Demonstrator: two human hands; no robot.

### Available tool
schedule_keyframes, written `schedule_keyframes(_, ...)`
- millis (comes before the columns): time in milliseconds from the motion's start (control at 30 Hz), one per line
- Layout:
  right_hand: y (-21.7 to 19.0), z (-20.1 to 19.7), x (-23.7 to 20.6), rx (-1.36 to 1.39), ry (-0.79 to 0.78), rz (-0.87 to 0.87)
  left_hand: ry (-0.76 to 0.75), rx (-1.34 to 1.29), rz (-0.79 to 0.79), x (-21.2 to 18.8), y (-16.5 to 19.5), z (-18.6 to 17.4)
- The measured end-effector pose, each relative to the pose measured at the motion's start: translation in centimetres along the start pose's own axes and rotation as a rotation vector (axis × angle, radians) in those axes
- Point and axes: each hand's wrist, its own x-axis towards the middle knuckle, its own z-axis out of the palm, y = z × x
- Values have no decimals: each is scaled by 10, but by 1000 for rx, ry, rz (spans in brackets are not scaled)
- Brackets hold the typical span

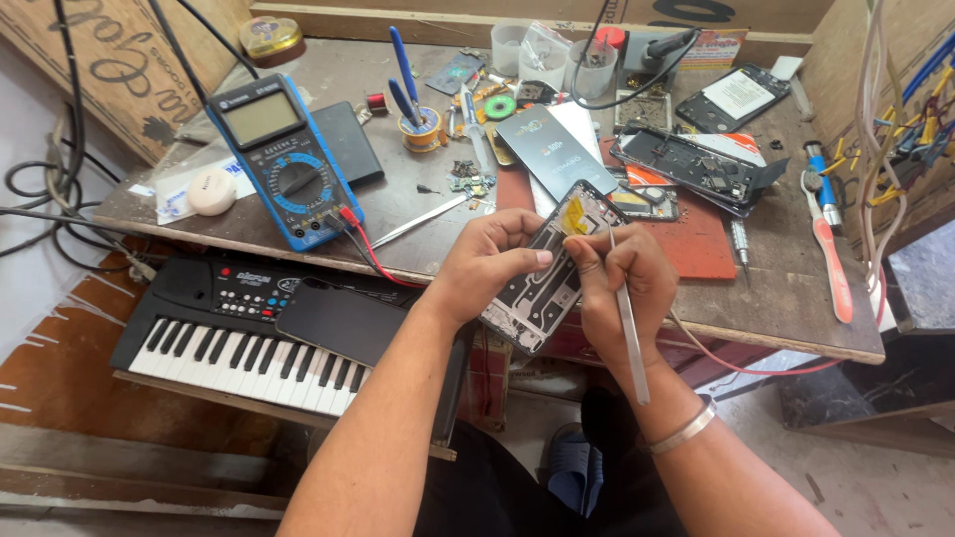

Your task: The person holds a disassembled phone frame and works on its internal components with tweezers, prying and repositioning small parts inside the chassis. They set the phone down on the cluttered workbench and continue manipulating small components with the tweezers.

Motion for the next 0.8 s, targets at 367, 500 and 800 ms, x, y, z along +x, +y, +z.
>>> schedule_keyframes(367,4,-4,-3,52,8,64,-2,-22,-27,1,-1,1)
schedule_keyframes(500,3,-4,-2,34,13,48,-10,-33,-30,1,1,2)
schedule_keyframes(800,2,-5,-3,37,28,59,-11,-25,-26,1,2,3)
